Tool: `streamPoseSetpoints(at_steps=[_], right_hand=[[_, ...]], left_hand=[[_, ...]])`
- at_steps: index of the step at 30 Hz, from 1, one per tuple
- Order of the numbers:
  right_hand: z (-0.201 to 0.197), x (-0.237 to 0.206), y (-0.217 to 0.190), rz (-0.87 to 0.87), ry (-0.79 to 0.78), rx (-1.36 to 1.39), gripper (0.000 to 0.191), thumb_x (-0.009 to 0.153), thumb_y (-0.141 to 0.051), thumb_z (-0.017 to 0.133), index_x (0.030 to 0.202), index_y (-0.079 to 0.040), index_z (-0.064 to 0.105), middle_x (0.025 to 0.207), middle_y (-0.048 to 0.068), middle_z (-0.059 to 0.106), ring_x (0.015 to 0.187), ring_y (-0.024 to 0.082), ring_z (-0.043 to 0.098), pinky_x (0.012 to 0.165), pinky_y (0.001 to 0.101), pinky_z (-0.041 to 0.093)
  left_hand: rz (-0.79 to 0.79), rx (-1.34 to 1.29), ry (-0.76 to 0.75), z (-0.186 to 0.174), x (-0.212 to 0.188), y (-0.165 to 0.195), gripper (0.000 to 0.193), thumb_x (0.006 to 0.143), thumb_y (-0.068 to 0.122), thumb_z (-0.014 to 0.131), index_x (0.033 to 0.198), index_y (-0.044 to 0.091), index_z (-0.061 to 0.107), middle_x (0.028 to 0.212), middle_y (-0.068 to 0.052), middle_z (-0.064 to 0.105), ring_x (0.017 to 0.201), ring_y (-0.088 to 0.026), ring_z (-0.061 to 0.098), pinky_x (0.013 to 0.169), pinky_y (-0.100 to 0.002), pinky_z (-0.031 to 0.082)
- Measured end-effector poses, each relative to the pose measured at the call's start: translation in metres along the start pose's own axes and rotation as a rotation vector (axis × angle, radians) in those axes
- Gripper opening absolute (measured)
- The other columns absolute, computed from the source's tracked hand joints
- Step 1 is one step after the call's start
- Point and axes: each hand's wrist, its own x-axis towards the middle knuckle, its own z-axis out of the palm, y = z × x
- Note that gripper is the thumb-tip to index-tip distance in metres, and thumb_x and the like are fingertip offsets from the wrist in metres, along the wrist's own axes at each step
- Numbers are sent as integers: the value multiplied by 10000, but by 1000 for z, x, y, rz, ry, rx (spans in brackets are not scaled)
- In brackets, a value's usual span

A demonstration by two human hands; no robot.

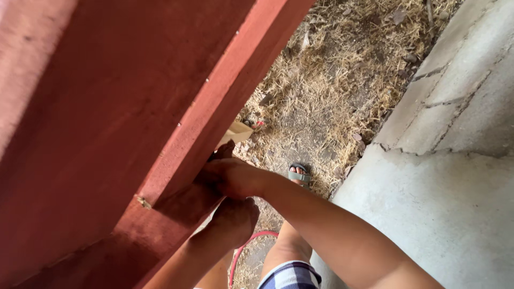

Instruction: The person applies reddish-brown stain to a slatted wooden table using a cloth. They repeatedly dip the cloth into a bucket of stain and wipe the tabletop, edges, and legs, covering both flat and vertical surfaces.

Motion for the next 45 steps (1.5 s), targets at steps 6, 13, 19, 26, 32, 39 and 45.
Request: streamPoseSetpoints(at_steps=[6, 13, 19, 26, 32, 39, 45], right_hand=[[24, -22, 3, 38, 66, 331, 555, 876, 50, 528, 1403, -100, 612, 1372, 141, 664, 1317, 298, 598, 1118, 380, 471], [7, -11, 76, 721, -153, 259, 564, 802, 1, 506, 1338, -125, 628, 1076, 201, 752, 933, 335, 717, 836, 422, 576], [27, 7, 152, 756, -25, 7, 487, 794, -38, 567, 1261, -102, 688, 1104, 160, 727, 960, 289, 681, 865, 420, 561], [18, -12, 89, 507, -85, 142, 545, 789, -78, 594, 1333, -73, 613, 1219, 188, 728, 1104, 314, 695, 1009, 389, 523], [10, -22, 35, 86, 59, 112, 658, 759, -14, 592, 1416, -33, 567, 1395, 239, 625, 1298, 380, 579, 1123, 417, 436], [32, 1, 149, 963, -103, 238, 442, 908, -78, 551, 1340, -135, 621, 1096, 146, 769, 898, 312, 726, 823, 434, 610], [47, 9, 223, 913, -72, 246, 494, 884, -92, 635, 1365, -201, 632, 1064, 116, 756, 849, 221, 705, 804, 381, 579]], left_hand=[[-133, -409, -361, -10, 21, 13, 272, 914, 193, 519, 1064, 10, 654, 1107, -239, 625, 996, -376, 619, 812, -515, 524], [-85, -550, -524, -26, 15, -1, 239, 857, 153, 559, 1049, 39, 644, 1076, -157, 620, 1020, -329, 589, 884, -488, 480], [-132, -482, -67, -12, 7, -11, 201, 865, 177, 535, 969, 61, 661, 958, -142, 666, 867, -332, 633, 723, -510, 492], [18, -257, -21, -26, -3, -4, 216, 877, 179, 549, 991, 31, 656, 902, -158, 663, 796, -322, 650, 652, -475, 504], [-108, -591, -268, -15, 6, 5, 305, 879, 190, 577, 1126, 35, 665, 1048, -162, 664, 918, -341, 642, 767, -494, 501], [-91, -606, 26, 17, -5, -9, 478, 772, 213, 685, 1200, 4, 645, 1111, -203, 671, 1026, -374, 634, 875, -517, 507], [-166, -876, -589, 21, 21, -16, 417, 868, 208, 666, 1255, 68, 602, 1127, -143, 625, 1055, -356, 648, 854, -508, 554]])
